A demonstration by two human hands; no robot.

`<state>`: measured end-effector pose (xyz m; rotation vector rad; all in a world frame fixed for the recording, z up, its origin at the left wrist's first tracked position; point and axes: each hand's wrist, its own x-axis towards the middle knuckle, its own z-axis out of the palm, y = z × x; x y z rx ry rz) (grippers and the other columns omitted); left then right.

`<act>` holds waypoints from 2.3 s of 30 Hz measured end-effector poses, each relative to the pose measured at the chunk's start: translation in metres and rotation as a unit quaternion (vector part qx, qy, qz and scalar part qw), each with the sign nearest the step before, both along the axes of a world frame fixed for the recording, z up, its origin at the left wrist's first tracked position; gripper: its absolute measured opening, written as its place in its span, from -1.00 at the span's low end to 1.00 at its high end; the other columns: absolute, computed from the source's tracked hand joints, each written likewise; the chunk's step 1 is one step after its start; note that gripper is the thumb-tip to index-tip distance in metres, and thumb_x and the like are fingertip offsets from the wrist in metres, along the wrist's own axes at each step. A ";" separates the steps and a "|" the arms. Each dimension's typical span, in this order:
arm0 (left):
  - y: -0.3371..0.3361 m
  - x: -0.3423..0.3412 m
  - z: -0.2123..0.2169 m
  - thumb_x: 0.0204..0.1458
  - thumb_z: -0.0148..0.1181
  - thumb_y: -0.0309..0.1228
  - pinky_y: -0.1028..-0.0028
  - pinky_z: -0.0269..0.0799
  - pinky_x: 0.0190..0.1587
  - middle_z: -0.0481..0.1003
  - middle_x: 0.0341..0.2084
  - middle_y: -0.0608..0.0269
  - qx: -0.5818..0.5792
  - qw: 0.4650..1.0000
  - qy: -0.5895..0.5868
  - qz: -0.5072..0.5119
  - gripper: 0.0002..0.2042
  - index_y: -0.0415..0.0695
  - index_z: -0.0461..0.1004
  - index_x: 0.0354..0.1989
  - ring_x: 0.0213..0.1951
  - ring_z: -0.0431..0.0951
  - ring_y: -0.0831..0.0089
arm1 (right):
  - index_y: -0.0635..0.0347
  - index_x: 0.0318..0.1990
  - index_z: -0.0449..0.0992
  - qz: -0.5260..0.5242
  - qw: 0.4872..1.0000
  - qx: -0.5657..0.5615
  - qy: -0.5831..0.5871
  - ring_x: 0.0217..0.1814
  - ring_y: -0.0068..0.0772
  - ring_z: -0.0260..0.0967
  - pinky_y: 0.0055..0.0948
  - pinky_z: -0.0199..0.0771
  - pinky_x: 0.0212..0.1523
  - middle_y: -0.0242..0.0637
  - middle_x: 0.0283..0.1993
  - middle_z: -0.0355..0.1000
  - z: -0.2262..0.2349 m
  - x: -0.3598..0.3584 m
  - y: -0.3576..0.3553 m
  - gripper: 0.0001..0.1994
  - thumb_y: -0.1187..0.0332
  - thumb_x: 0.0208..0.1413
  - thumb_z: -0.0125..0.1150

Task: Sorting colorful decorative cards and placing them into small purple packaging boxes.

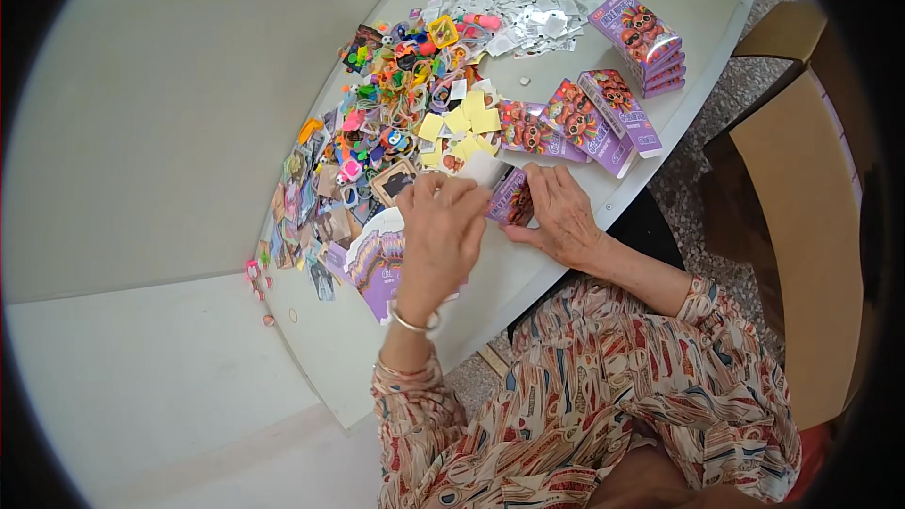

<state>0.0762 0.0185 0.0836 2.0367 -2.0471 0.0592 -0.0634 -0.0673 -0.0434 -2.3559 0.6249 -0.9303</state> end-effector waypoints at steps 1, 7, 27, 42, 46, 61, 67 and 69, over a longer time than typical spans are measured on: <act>-0.004 0.011 0.002 -0.09 0.19 -0.57 0.22 0.26 -0.06 0.50 -0.27 0.28 0.000 1.000 -0.003 0.003 -0.80 -0.14 0.56 -0.24 -0.13 0.42 0.21 | 0.49 0.04 0.21 0.003 1.000 0.000 -0.003 -0.21 -0.09 0.21 -0.25 0.31 -0.15 -0.06 -0.20 0.24 -0.001 0.002 0.000 -0.16 0.16 -0.36 0.52; -0.083 0.115 -0.040 -0.03 0.27 -0.32 0.38 0.41 -0.30 0.58 -0.38 0.13 -0.145 0.970 0.144 0.132 -0.79 -0.19 0.59 -0.29 -0.35 0.54 0.39 | 0.50 0.04 0.21 0.009 1.000 -0.010 -0.014 -0.21 -0.10 0.21 -0.27 0.32 -0.15 -0.05 -0.22 0.25 0.008 0.001 0.002 -0.15 0.14 -0.36 0.52; -0.060 0.133 -0.031 0.08 0.20 -0.51 0.65 0.29 -0.43 0.50 -0.52 0.44 -0.165 0.869 0.414 0.215 -0.90 -0.28 0.57 -0.31 -0.47 0.41 0.71 | 0.51 0.06 0.21 0.010 1.000 0.004 -0.002 -0.17 -0.09 0.21 -0.27 0.32 -0.10 -0.06 -0.22 0.26 -0.001 -0.001 -0.002 -0.14 0.09 -0.33 0.51; -0.020 0.081 -0.005 0.12 0.19 -0.52 0.67 0.43 -0.37 0.54 -0.41 0.40 -0.127 0.778 0.586 0.189 -0.90 -0.21 0.53 -0.21 -0.45 0.48 0.71 | 0.50 0.05 0.22 0.004 1.000 -0.005 -0.006 -0.19 -0.11 0.21 -0.28 0.32 -0.13 -0.08 -0.26 0.26 0.001 0.001 -0.001 -0.15 0.08 -0.33 0.50; -0.008 0.046 0.013 0.13 0.17 -0.55 0.68 0.35 -0.32 0.53 -0.40 0.42 -0.106 0.815 0.549 0.150 -0.91 -0.25 0.52 -0.21 -0.39 0.46 0.71 | 0.50 0.05 0.22 0.002 1.000 -0.005 -0.005 -0.19 -0.10 0.21 -0.28 0.32 -0.14 -0.08 -0.25 0.26 0.001 0.000 -0.002 -0.15 0.09 -0.33 0.50; -0.005 0.017 0.002 0.14 0.14 -0.56 0.58 0.44 -0.26 0.58 -0.35 0.26 -0.103 0.879 0.448 0.126 -0.91 -0.27 0.51 -0.22 -0.34 0.54 0.58 | 0.49 0.06 0.23 0.001 1.000 -0.008 -0.014 -0.18 -0.09 0.23 -0.27 0.33 -0.13 -0.08 -0.24 0.27 -0.002 0.002 -0.001 -0.15 0.09 -0.33 0.51; -0.006 0.046 0.011 0.16 0.12 -0.54 0.59 0.44 -0.20 0.58 -0.33 0.22 -0.244 0.815 0.494 0.180 -0.92 -0.30 0.48 -0.24 -0.31 0.55 0.57 | 0.49 0.05 0.23 0.000 0.999 -0.023 -0.027 -0.18 -0.09 0.23 -0.27 0.34 -0.13 -0.09 -0.26 0.27 0.002 0.002 0.000 -0.16 0.09 -0.32 0.51; -0.003 0.059 0.002 0.17 0.11 -0.53 0.55 0.43 -0.10 0.57 -0.24 0.19 -0.232 0.835 0.465 0.181 -0.89 -0.30 0.49 -0.20 -0.22 0.56 0.52 | 0.49 0.06 0.24 0.004 1.000 -0.008 -0.017 -0.18 -0.10 0.23 -0.26 0.34 -0.13 -0.08 -0.24 0.28 0.005 0.001 0.000 -0.16 0.09 -0.32 0.50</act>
